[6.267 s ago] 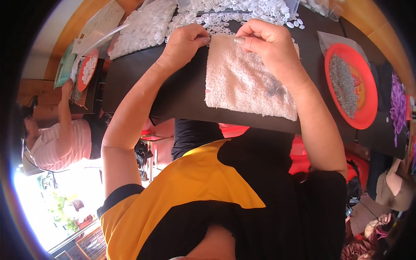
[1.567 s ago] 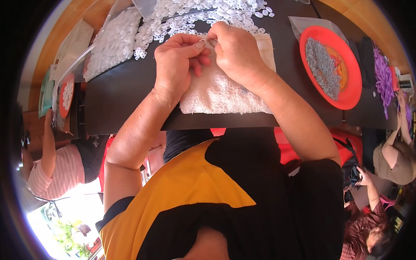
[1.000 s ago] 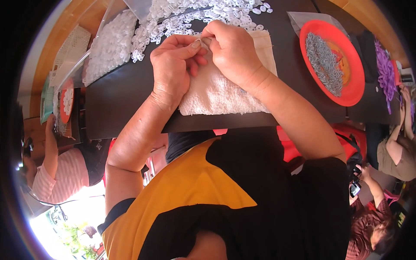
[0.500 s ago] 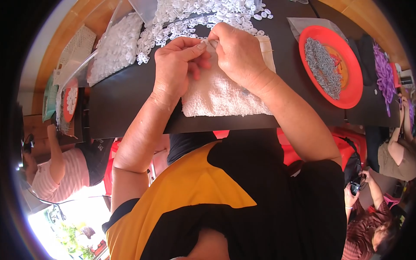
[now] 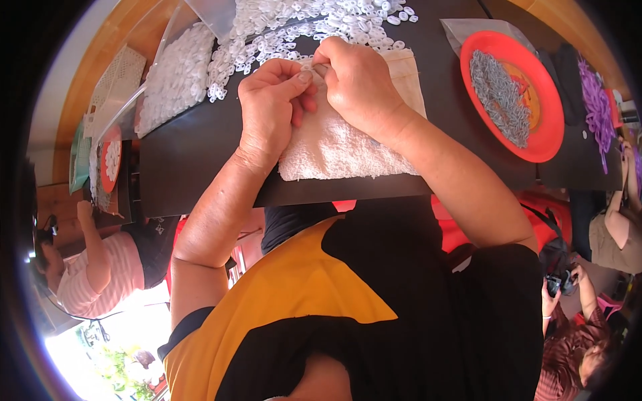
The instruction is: Assembling small plastic components by manually inserting tiny metal pins.
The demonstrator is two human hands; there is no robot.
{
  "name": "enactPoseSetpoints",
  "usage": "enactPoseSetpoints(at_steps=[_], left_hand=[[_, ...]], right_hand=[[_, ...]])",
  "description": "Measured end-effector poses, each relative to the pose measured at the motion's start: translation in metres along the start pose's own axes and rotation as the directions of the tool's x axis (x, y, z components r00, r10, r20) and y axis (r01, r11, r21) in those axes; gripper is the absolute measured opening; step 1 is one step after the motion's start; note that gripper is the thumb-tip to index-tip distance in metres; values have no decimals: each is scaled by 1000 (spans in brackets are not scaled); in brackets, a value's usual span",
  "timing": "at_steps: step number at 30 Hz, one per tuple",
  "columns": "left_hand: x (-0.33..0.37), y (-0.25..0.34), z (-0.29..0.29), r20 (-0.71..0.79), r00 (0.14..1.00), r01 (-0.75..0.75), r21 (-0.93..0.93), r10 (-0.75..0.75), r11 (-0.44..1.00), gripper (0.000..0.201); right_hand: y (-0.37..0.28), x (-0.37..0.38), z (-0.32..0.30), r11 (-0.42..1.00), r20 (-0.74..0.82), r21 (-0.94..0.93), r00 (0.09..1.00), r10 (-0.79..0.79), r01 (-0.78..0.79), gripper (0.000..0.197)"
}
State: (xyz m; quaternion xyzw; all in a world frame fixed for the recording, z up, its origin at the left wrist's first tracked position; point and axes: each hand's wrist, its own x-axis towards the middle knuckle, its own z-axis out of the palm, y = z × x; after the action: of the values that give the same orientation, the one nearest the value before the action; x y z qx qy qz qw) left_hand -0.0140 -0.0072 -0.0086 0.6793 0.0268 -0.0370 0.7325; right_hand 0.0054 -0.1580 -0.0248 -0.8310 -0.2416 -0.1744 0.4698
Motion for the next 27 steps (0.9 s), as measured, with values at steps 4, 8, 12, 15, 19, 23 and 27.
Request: enactPoseSetpoints(at_steps=[4, 8, 12, 15, 19, 23, 27], left_hand=[[-2, -1, 3, -12, 1000, -23, -54, 22, 998, 6], [-3, -2, 2, -20, 999, -29, -79, 27, 996, 5], [0, -5, 1, -5, 999, -51, -104, 51, 993, 5], [4, -3, -2, 15, 999, -39, -48, 40, 998, 7], [6, 2, -5, 47, 999, -23, -15, 24, 1000, 11], [9, -4, -5, 43, 998, -36, -64, 39, 997, 8], [10, -10, -5, 57, 998, -33, -43, 35, 999, 11]], right_hand=[[0, 0, 0, 998, 22, 54, 999, 35, -36, 14], [-2, 0, 2, 997, 26, 75, 999, 30, -32, 13], [-1, -1, 2, 997, 37, 64, 998, 41, -43, 13], [0, 2, 1, 996, 25, 83, 999, 30, -32, 14], [1, 6, -4, 1000, 38, 19, 999, -18, 17, 10], [-1, 5, -8, 964, 121, 226, 986, 117, -142, 12], [-4, 13, -16, 906, 151, 342, 966, 209, -249, 17]])
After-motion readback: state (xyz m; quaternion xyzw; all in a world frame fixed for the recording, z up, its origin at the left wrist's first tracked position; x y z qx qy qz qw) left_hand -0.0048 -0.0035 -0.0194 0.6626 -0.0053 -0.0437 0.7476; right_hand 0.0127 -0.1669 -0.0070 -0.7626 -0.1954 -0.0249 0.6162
